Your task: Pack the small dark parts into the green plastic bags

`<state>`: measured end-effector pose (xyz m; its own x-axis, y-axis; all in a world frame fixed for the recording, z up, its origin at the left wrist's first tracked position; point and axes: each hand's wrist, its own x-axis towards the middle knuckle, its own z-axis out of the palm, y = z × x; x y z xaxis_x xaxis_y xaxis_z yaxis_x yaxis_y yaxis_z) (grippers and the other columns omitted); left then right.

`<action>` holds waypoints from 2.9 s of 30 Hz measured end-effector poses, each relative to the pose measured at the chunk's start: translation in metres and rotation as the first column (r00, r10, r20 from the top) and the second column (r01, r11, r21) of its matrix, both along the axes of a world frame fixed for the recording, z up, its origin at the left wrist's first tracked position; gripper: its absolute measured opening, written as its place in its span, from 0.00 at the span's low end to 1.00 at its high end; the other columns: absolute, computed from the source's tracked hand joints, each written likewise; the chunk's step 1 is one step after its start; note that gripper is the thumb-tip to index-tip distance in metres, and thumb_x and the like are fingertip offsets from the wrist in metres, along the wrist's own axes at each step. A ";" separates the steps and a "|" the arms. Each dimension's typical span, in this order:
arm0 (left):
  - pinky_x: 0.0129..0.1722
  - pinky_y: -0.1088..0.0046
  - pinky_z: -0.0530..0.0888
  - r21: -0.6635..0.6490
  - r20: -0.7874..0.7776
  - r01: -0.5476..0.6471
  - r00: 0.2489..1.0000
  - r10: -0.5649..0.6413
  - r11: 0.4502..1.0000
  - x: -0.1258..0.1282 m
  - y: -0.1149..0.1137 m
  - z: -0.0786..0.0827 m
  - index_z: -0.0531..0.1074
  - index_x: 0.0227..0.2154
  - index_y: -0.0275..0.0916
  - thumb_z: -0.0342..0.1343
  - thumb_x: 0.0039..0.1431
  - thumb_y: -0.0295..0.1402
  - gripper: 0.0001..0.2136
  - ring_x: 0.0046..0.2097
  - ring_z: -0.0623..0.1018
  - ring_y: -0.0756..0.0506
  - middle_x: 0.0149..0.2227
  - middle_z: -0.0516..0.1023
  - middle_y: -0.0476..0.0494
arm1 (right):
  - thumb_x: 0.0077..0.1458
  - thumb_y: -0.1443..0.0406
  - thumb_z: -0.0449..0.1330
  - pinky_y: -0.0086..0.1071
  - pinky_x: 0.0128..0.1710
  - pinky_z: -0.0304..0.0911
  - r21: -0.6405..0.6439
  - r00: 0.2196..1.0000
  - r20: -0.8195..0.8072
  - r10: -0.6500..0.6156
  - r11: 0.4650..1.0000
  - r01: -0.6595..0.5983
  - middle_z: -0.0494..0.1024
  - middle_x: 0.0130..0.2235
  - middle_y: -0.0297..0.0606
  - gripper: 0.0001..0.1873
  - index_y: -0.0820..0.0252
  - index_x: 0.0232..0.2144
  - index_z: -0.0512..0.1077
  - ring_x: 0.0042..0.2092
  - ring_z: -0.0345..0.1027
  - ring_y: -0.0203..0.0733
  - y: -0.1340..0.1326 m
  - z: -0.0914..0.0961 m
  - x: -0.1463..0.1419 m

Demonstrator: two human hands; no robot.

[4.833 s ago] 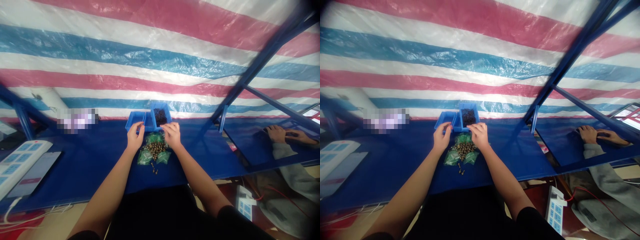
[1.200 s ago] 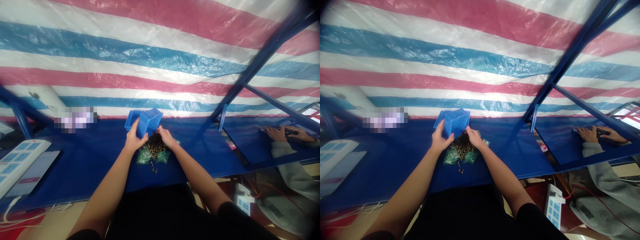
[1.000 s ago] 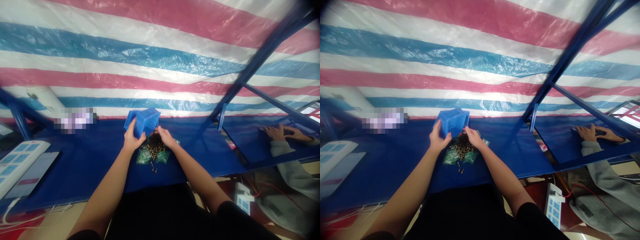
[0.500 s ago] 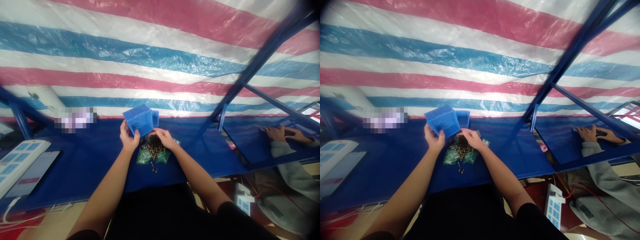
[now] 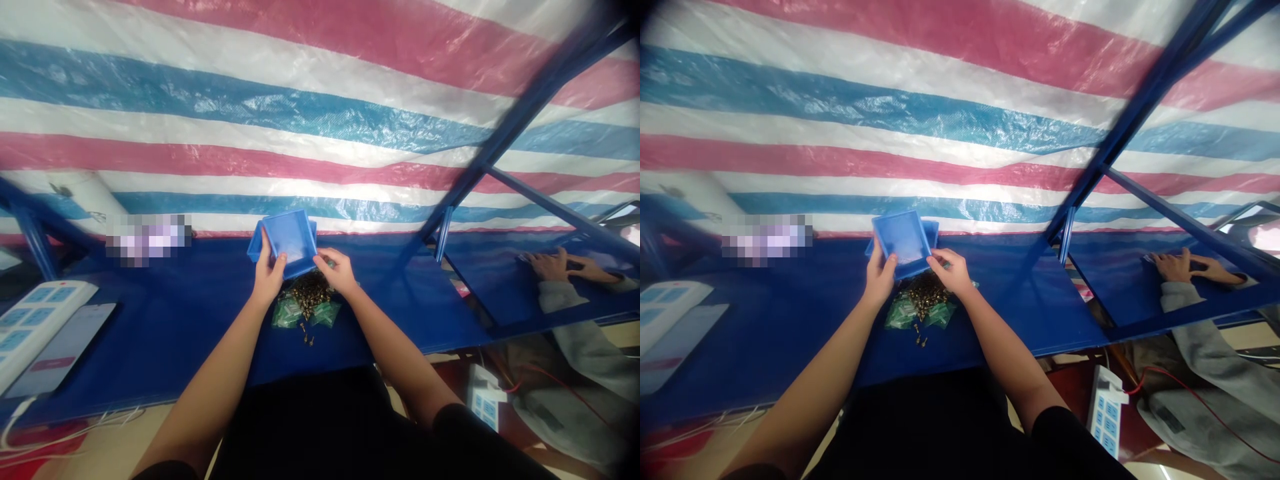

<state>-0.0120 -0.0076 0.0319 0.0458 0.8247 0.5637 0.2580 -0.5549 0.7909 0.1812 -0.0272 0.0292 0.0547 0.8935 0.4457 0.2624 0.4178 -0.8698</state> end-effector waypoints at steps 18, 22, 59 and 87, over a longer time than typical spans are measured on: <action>0.57 0.41 0.62 -0.005 -0.449 -0.487 0.782 0.433 0.873 -0.026 0.033 -0.028 0.73 0.50 0.41 0.54 0.58 0.38 0.18 0.62 0.64 0.29 0.63 0.61 0.31 | 0.57 0.56 0.53 0.36 0.39 0.65 -0.002 0.714 0.463 -0.525 0.805 0.593 0.79 0.30 0.44 0.17 0.61 0.28 0.75 0.33 0.72 0.45 0.033 -0.019 0.059; 0.56 0.41 0.63 -0.025 -0.475 -0.468 0.783 0.402 0.883 -0.024 0.032 -0.028 0.75 0.44 0.39 0.53 0.59 0.40 0.14 0.61 0.66 0.29 0.63 0.61 0.30 | 0.59 0.55 0.52 0.35 0.37 0.66 -0.081 0.780 0.417 -0.467 0.835 0.544 0.79 0.32 0.45 0.20 0.62 0.32 0.76 0.31 0.72 0.43 0.037 -0.025 0.058; 0.54 0.55 0.67 -0.102 -0.722 0.208 0.657 -0.216 0.973 0.001 0.003 -0.005 0.72 0.54 0.42 0.42 0.65 0.51 0.25 0.51 0.72 0.37 0.49 0.77 0.40 | 0.55 0.49 0.59 0.39 0.46 0.68 -0.124 0.899 0.376 -0.223 0.950 0.288 0.69 0.49 0.45 0.22 0.56 0.44 0.77 0.33 0.68 0.37 0.032 -0.024 0.048; 0.63 0.38 0.46 -0.034 -0.884 0.266 0.441 -0.153 0.963 0.024 -0.066 -0.009 0.58 0.64 0.53 0.46 0.60 0.57 0.31 0.69 0.40 0.26 0.70 0.45 0.48 | 0.57 0.50 0.57 0.40 0.46 0.69 -0.150 0.918 0.362 -0.164 0.961 0.231 0.67 0.51 0.45 0.22 0.55 0.49 0.74 0.33 0.67 0.36 0.033 -0.028 0.052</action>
